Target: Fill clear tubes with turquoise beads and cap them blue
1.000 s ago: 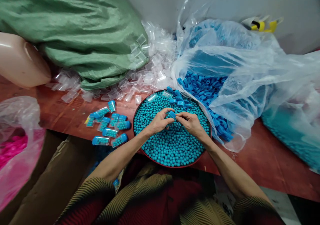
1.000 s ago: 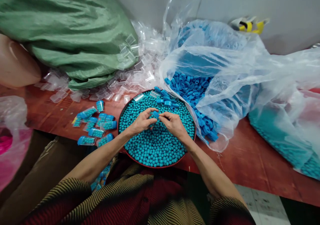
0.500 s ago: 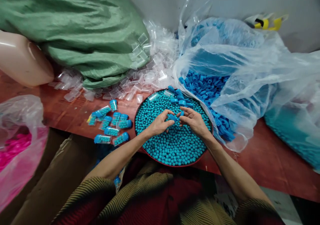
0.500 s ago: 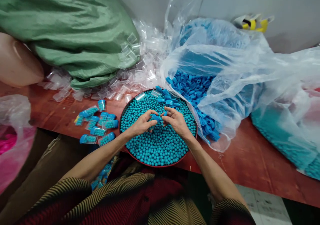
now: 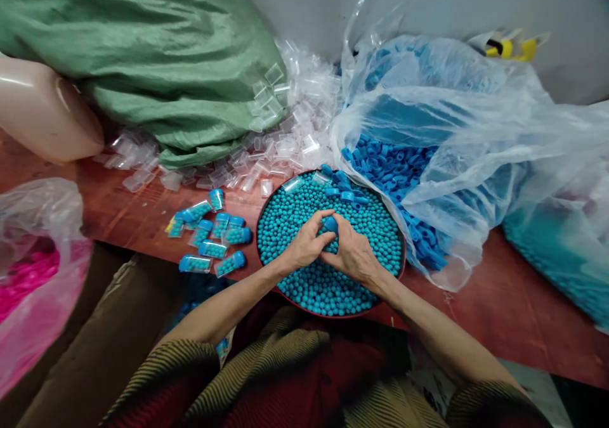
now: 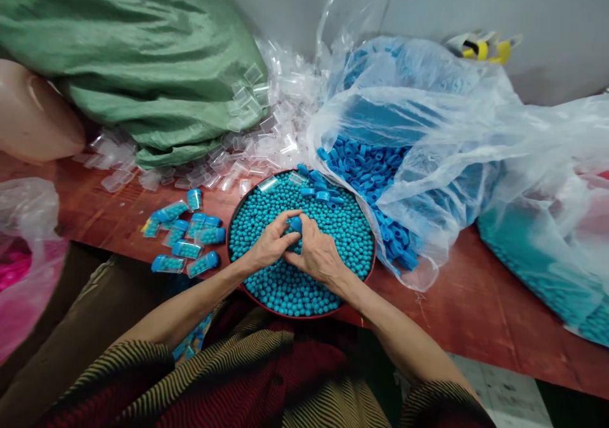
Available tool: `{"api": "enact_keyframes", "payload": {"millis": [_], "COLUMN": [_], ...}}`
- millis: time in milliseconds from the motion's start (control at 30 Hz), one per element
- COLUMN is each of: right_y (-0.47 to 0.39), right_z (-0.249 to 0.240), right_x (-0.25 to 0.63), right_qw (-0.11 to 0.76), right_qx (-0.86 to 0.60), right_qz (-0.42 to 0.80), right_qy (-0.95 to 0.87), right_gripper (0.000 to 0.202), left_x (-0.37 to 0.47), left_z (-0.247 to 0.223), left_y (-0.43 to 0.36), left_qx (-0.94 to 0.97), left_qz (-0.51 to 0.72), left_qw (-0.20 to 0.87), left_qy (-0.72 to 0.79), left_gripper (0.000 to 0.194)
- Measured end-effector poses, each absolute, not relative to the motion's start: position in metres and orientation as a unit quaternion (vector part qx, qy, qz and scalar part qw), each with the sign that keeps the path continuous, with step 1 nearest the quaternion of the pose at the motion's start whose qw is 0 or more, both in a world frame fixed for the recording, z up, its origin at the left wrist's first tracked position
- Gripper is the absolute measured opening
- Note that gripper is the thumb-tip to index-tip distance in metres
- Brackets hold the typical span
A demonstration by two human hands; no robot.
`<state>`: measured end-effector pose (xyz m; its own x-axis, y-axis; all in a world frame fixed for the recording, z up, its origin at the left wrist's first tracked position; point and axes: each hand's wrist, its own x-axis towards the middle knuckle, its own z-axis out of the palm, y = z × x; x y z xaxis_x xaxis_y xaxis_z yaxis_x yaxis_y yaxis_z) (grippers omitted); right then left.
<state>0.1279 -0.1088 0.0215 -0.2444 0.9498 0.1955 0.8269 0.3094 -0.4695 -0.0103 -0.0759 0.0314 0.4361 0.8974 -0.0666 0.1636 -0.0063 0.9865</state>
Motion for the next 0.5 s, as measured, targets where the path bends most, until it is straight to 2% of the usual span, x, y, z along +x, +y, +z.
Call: {"api": "enact_keyframes", "payload": {"millis": [167,267,400,500], "right_y": [-0.106,-0.105,-0.105,-0.105], "right_z": [0.019,0.013,0.006,0.007], "right_x": [0.125,0.125,0.125,0.127], "right_qw": [0.175,0.159,0.199,0.249], "right_qx": [-0.572,-0.573,-0.557,-0.549], "right_qz": [0.101,0.11,0.174,0.231], "right_qy": [-0.795,-0.796,-0.787,-0.764], "right_gripper": [0.067,0.066,0.067,0.077], "left_x": [-0.001,0.003,0.0,-0.006], "left_z": [0.033,0.027,0.02,0.022], "left_y": [-0.084,-0.087,-0.086,-0.084], "left_qx": [0.585,0.59,0.583,0.573], "left_qz": [0.348,0.341,0.339,0.356], "left_qw": [0.55,0.514,0.51,0.549], "left_qy": [0.484,0.521,0.534,0.493], "left_gripper": [0.023,0.017,0.018,0.031]}}
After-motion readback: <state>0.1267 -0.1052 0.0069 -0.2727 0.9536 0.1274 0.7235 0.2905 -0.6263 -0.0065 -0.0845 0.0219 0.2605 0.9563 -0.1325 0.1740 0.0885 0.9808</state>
